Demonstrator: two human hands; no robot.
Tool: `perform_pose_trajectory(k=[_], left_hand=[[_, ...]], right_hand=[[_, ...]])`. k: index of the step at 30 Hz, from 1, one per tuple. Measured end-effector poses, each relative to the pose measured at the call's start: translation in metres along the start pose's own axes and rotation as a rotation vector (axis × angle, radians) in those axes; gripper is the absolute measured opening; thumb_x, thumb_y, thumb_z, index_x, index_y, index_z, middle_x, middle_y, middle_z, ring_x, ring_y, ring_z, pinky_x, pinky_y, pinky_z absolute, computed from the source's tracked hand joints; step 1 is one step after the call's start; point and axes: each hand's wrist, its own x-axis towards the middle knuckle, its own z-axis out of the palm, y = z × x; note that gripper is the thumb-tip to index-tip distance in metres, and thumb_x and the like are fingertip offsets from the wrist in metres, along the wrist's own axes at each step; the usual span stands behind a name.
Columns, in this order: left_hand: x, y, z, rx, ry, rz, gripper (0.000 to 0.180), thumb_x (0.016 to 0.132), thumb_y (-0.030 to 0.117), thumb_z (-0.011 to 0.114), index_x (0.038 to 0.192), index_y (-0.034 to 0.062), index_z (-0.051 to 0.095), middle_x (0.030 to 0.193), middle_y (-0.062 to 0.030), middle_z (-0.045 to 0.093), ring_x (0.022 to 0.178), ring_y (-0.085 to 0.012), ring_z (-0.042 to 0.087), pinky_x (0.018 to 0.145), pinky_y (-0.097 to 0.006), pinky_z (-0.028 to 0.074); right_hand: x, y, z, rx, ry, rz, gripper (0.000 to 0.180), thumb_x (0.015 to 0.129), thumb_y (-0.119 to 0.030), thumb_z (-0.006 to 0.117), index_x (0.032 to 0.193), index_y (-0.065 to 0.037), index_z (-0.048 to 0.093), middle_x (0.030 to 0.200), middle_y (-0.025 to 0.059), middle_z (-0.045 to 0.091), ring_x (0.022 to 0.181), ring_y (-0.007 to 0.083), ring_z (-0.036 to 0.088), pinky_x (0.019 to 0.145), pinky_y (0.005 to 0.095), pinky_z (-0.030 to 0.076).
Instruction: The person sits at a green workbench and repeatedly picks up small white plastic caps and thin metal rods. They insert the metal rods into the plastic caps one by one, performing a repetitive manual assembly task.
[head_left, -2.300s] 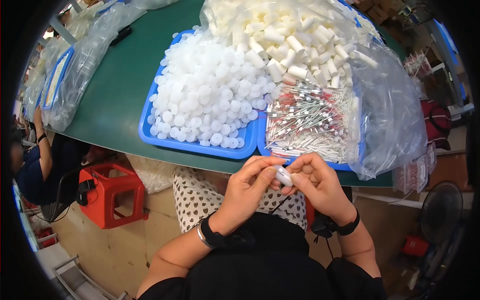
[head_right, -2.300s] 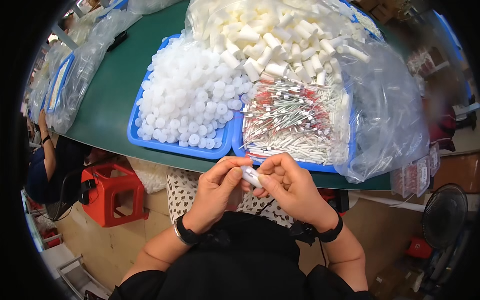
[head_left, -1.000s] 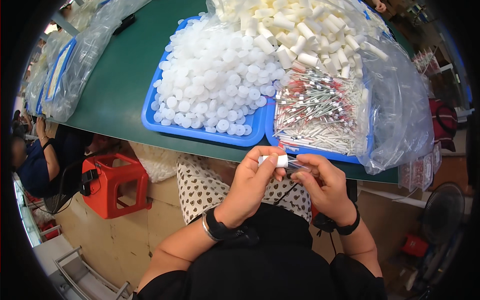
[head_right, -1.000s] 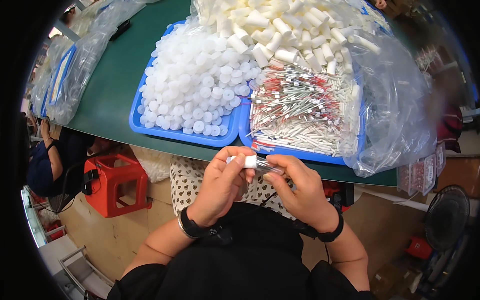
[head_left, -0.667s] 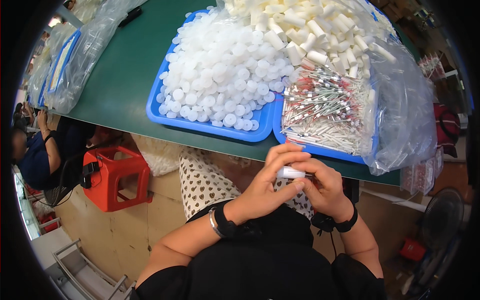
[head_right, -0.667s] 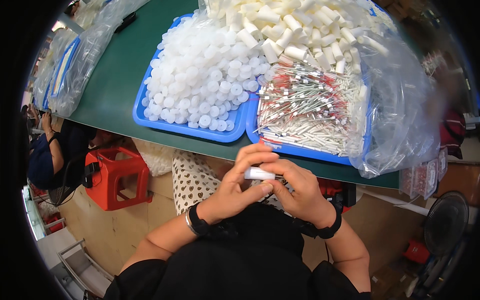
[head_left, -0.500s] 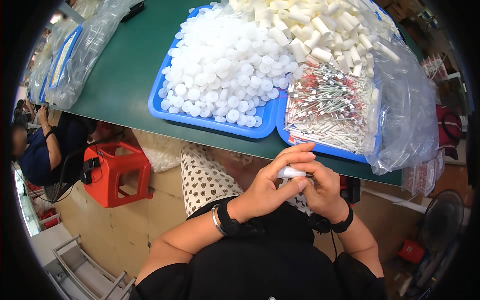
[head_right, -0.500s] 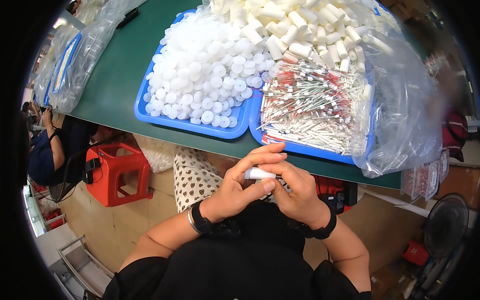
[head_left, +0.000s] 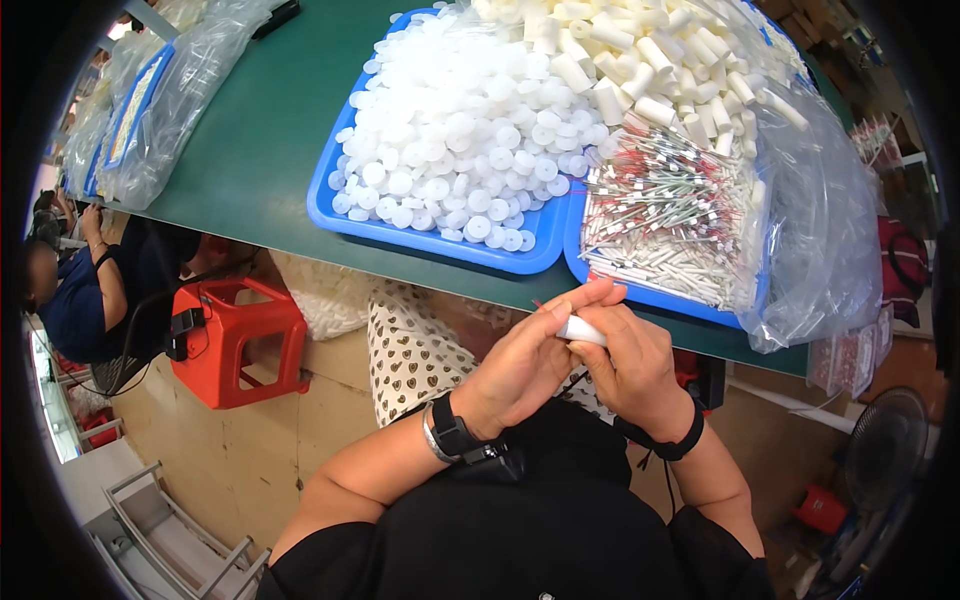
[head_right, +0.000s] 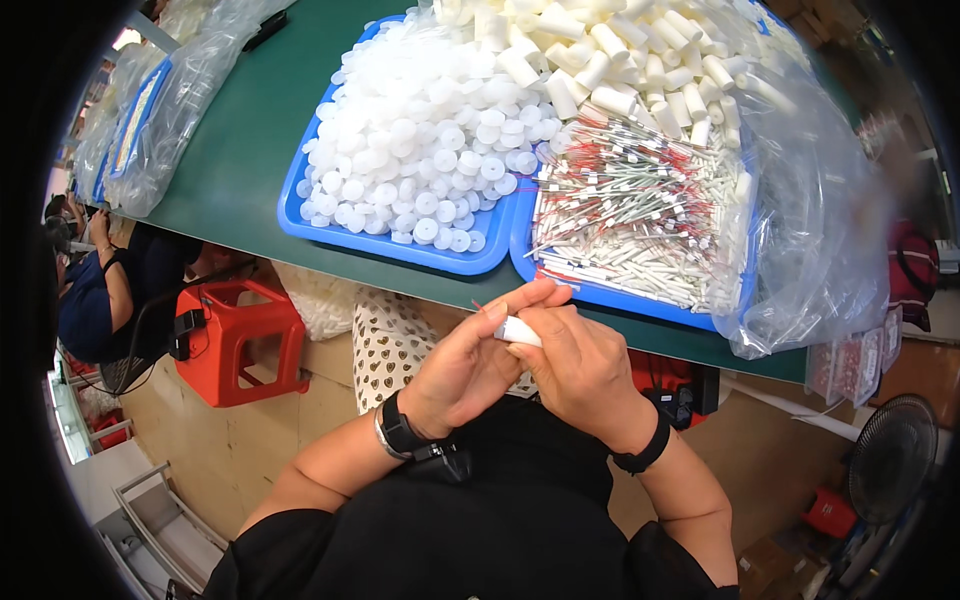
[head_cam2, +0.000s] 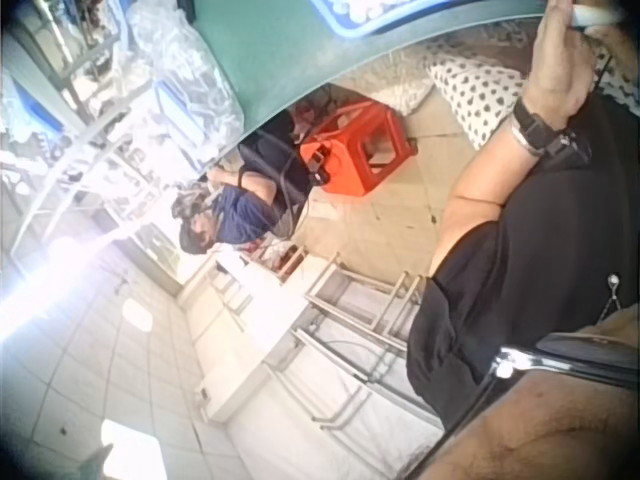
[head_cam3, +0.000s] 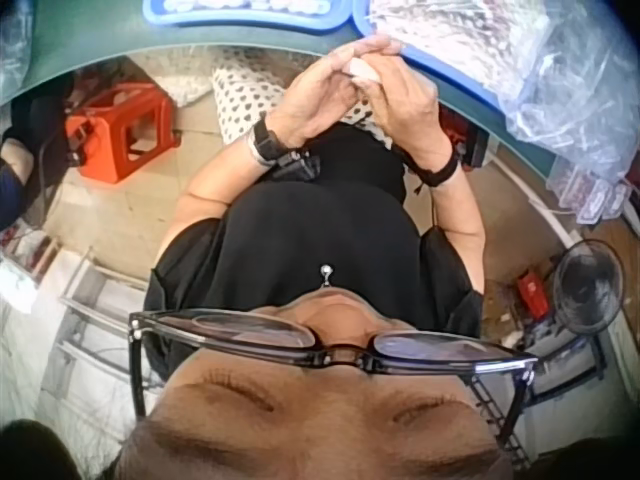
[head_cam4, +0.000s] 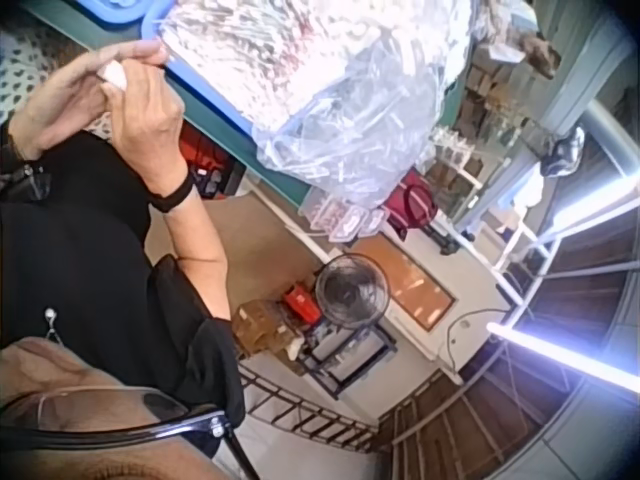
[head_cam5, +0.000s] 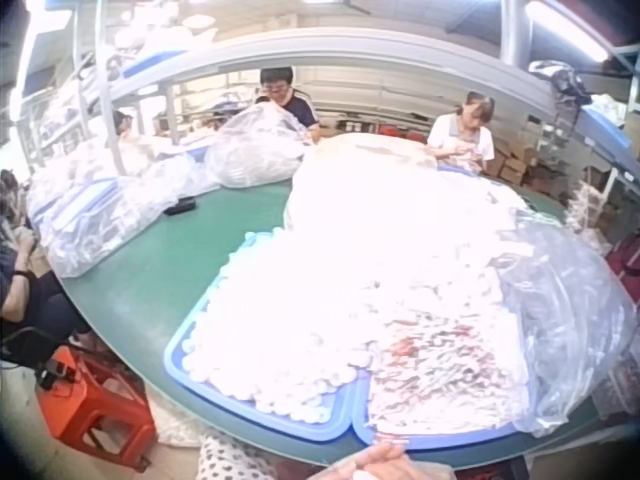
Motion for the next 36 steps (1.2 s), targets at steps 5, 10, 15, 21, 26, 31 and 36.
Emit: perform_pose_trajectory(k=[5, 10, 15, 21, 26, 31, 36], left_hand=[[-0.005, -0.012, 0.0, -0.142, 0.011, 0.048, 0.048, 0.104, 0.04, 0.037, 0.141, 0.0084, 0.041, 0.152, -0.0117, 0.034, 0.139, -0.0268, 0.036, 0.114, -0.044, 0.033], [-0.007, -0.012, 0.0, -0.142, 0.012, 0.07, 0.055, 0.103, 0.049, 0.03, 0.144, 0.0123, 0.034, 0.15, -0.0116, 0.037, 0.137, -0.0283, 0.037, 0.114, -0.044, 0.033], [-0.007, -0.005, -0.003, 0.01, 0.047, 0.041, 0.059, 0.102, 0.052, 0.026, 0.146, 0.0131, 0.03, 0.148, -0.0124, 0.039, 0.135, -0.0283, 0.04, 0.113, -0.045, 0.033], [-0.017, -0.015, -0.004, 0.242, 0.135, 0.078, 0.065, 0.102, 0.056, 0.021, 0.15, 0.013, 0.025, 0.148, -0.0132, 0.038, 0.129, -0.0261, 0.046, 0.11, -0.044, 0.036], [-0.029, -0.003, -0.018, 0.21, 0.124, 0.031, 0.063, 0.103, 0.054, 0.02, 0.152, 0.0141, 0.022, 0.149, -0.0135, 0.037, 0.113, -0.019, 0.055, 0.101, -0.039, 0.042], [-0.03, 0.001, -0.018, 0.295, 0.197, 0.079, 0.058, 0.106, 0.048, 0.023, 0.148, 0.0086, 0.029, 0.143, -0.0135, 0.045, 0.104, -0.0141, 0.057, 0.093, -0.034, 0.047], [-0.043, -0.016, -0.029, 0.477, 0.428, 0.049, 0.052, 0.107, 0.042, 0.025, 0.132, 0.0033, 0.047, 0.127, -0.0113, 0.058, 0.109, -0.0154, 0.058, 0.089, -0.03, 0.047]], right_hand=[[0.002, -0.016, 0.008, -0.013, -0.021, 0.066, 0.02, 0.091, -0.01, 0.061, 0.106, 0.003, 0.058, 0.082, 0.016, 0.065, 0.064, 0.0313, 0.065, 0.054, 0.0372, 0.049], [0.0, -0.021, 0.025, -0.003, 0.06, 0.158, 0.017, 0.093, -0.01, 0.059, 0.105, 0.003, 0.057, 0.079, 0.0164, 0.064, 0.064, 0.0327, 0.065, 0.054, 0.0377, 0.049], [0.001, -0.023, 0.025, 0.129, 0.039, 0.267, 0.014, 0.096, -0.011, 0.055, 0.102, 0.002, 0.056, 0.073, 0.0159, 0.062, 0.063, 0.0312, 0.063, 0.054, 0.0356, 0.047], [-0.003, -0.03, 0.031, 0.609, -0.042, 0.575, 0.026, 0.103, -0.023, 0.047, 0.105, 0.001, 0.057, 0.076, 0.0081, 0.061, 0.055, 0.0169, 0.056, 0.049, 0.0301, 0.042], [0.0, -0.025, 0.026, 1.38, -0.195, 1.057, 0.042, 0.106, -0.036, 0.035, 0.107, -0.001, 0.056, 0.068, -0.0017, 0.048, 0.047, 0.002, 0.03, 0.042, 0.019, 0.025], [-0.001, -0.025, 0.033, 1.306, -0.234, 0.992, 0.039, 0.106, -0.035, 0.037, 0.107, -0.002, 0.056, 0.069, 0.0002, 0.049, 0.045, 0.0045, 0.032, 0.042, 0.0209, 0.029], [-0.005, -0.033, 0.06, 0.379, -0.134, 0.46, 0.021, 0.101, -0.021, 0.047, 0.106, -0.003, 0.056, 0.073, 0.0189, 0.067, 0.067, 0.0383, 0.066, 0.056, 0.0455, 0.049]])
